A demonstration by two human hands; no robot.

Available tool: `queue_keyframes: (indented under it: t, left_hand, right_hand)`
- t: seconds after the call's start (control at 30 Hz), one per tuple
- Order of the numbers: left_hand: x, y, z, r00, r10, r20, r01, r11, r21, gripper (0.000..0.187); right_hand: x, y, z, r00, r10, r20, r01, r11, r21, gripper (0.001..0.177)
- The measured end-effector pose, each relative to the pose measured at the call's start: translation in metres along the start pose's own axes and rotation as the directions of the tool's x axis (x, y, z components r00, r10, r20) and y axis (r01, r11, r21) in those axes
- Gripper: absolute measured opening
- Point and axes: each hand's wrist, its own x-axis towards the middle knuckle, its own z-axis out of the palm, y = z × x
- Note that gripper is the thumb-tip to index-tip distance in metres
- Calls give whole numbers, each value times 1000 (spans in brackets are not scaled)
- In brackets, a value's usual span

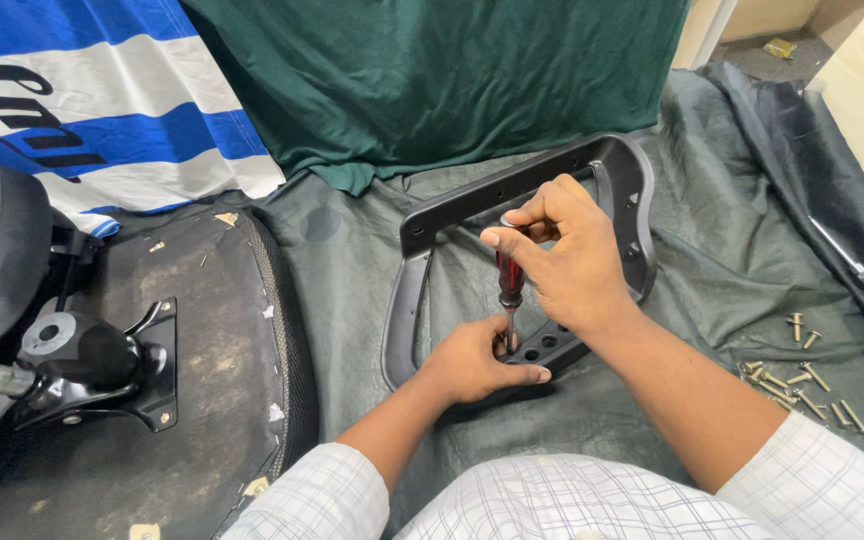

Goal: The person sits on the floor and uses a screwdriver to drive screws into a black office chair backrest frame, picking screws one at a time from a pile beside the frame and tightening them into the mounting holes along the frame edge.

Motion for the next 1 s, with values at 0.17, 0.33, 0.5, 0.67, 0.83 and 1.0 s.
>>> queue_keyframes:
  t: [0.17, 0.33, 0.5, 0.67, 0.83, 1.0]
  left_hand:
    - [0, -2, 2, 999, 25, -20, -25, 1000, -3, 60]
    - [0, -3, 1, 1000, 16, -10, -16, 1000, -15, 60]
    - [-1, -2, 2, 999, 49, -23, -50, 998, -35, 58]
    - [-2, 0, 1, 999, 35, -11, -36, 999, -19, 58]
    - [-1, -1, 1, 999, 30, -23, -30, 1000, 6, 58]
    - [1, -5, 5, 997, 22, -73, -25, 999, -48, 43]
  right_hand:
    - [-1, 4, 3, 994, -106, -1, 105, 985, 139, 14]
    - [2, 2, 2, 990, -131, 46, 119, 973, 195, 15]
    - [3, -1, 3, 991, -130, 17, 128, 988, 90, 24]
    - [1, -3, 1, 999, 39, 16, -41, 991, 124, 31]
    - [0, -1, -2, 992, -126, 13, 124, 987, 101, 11]
    - [2, -1, 0, 993, -106, 60, 91, 972, 217, 22]
